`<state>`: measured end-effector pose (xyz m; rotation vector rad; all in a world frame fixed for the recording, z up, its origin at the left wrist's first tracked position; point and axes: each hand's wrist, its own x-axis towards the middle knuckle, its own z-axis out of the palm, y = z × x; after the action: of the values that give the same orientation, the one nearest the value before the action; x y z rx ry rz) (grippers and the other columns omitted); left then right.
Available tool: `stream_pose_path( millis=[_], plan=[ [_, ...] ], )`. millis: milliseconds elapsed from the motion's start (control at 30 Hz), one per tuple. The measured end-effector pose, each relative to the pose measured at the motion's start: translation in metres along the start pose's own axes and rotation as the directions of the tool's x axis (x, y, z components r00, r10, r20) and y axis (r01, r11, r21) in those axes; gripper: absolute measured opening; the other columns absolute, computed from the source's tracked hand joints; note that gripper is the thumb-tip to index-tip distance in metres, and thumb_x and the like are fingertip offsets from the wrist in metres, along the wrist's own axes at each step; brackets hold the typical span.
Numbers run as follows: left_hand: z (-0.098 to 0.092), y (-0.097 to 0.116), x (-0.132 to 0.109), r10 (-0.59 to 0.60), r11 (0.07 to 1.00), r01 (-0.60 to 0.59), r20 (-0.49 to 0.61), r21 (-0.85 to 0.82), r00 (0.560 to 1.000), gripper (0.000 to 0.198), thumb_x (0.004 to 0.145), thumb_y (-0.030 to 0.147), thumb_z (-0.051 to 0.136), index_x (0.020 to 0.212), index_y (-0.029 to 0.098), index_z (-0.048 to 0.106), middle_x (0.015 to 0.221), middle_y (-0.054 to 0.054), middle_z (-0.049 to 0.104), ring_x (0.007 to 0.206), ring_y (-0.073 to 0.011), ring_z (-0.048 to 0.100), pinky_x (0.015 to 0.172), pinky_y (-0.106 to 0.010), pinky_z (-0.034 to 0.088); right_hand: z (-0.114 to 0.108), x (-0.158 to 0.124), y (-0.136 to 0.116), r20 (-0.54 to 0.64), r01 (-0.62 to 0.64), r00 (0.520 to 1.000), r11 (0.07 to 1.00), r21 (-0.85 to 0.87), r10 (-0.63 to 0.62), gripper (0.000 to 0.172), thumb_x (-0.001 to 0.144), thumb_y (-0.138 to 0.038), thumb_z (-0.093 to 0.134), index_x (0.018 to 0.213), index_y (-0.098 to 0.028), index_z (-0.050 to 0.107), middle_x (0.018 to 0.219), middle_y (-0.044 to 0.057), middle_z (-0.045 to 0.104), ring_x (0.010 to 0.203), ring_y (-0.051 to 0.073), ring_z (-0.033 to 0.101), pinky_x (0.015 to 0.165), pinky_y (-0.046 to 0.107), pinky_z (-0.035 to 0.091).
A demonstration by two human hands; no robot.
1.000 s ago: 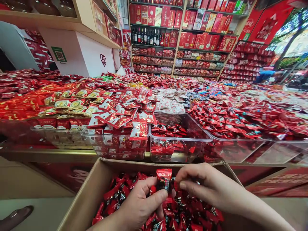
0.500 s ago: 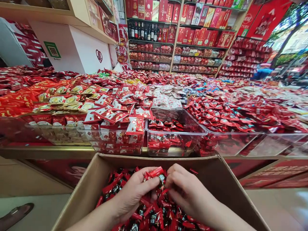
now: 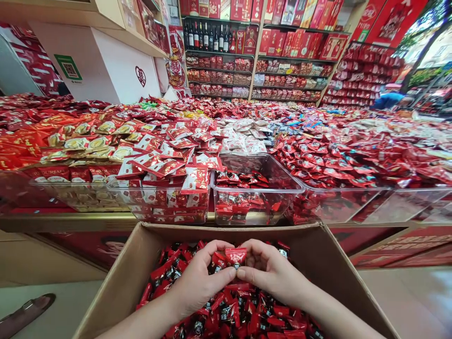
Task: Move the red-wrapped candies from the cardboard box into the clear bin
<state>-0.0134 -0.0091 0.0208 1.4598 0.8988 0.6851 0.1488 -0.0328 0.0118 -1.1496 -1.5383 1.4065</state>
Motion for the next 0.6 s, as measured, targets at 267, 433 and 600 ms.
stream_pose_path(
  millis=[267,433,600],
  plan=[
    [-0.001,-0.001,-0.008,0.019,0.999,-0.015,0.106,-0.041,0.994,0.029,0.073,0.026,0.048,0.102,0.022,0.044,0.095,-0.001,0.052,0.085,-0.0154,0.049,0.077,-0.027,0.036,-0.009,-0.006,-0.023,-0.019,0.081,0.995,0.936,-0.344,-0.093,0.017,0.072,-0.031,0.047,0.07,-0.015,0.052,0.064,0.0,0.053,0.058,0.009,0.044,0.055,0.02,0.037],
    [-0.005,-0.004,-0.004,-0.027,0.958,0.055,0.104,-0.281,0.994,0.024,0.081,0.031,0.033,0.096,0.017,0.045,0.074,-0.001,0.054,0.057,-0.0115,0.051,0.058,-0.026,0.038,-0.036,-0.016,-0.086,-0.144,0.257,0.905,0.785,-0.564,-0.4,0.01,0.073,-0.025,0.048,0.079,-0.02,0.053,0.075,0.003,0.056,0.065,0.012,0.05,0.058,0.022,0.04],
    [-0.004,-0.007,-0.003,-0.013,0.952,0.06,0.155,-0.301,0.988,0.022,0.08,0.031,0.035,0.09,0.016,0.047,0.073,-0.003,0.054,0.059,-0.012,0.051,0.06,-0.027,0.039,-0.084,0.018,-0.133,-0.225,0.205,0.793,0.595,-0.778,-0.567,0.014,0.07,-0.027,0.051,0.083,-0.021,0.054,0.074,0.001,0.056,0.066,0.012,0.051,0.06,0.024,0.04]
  ],
)
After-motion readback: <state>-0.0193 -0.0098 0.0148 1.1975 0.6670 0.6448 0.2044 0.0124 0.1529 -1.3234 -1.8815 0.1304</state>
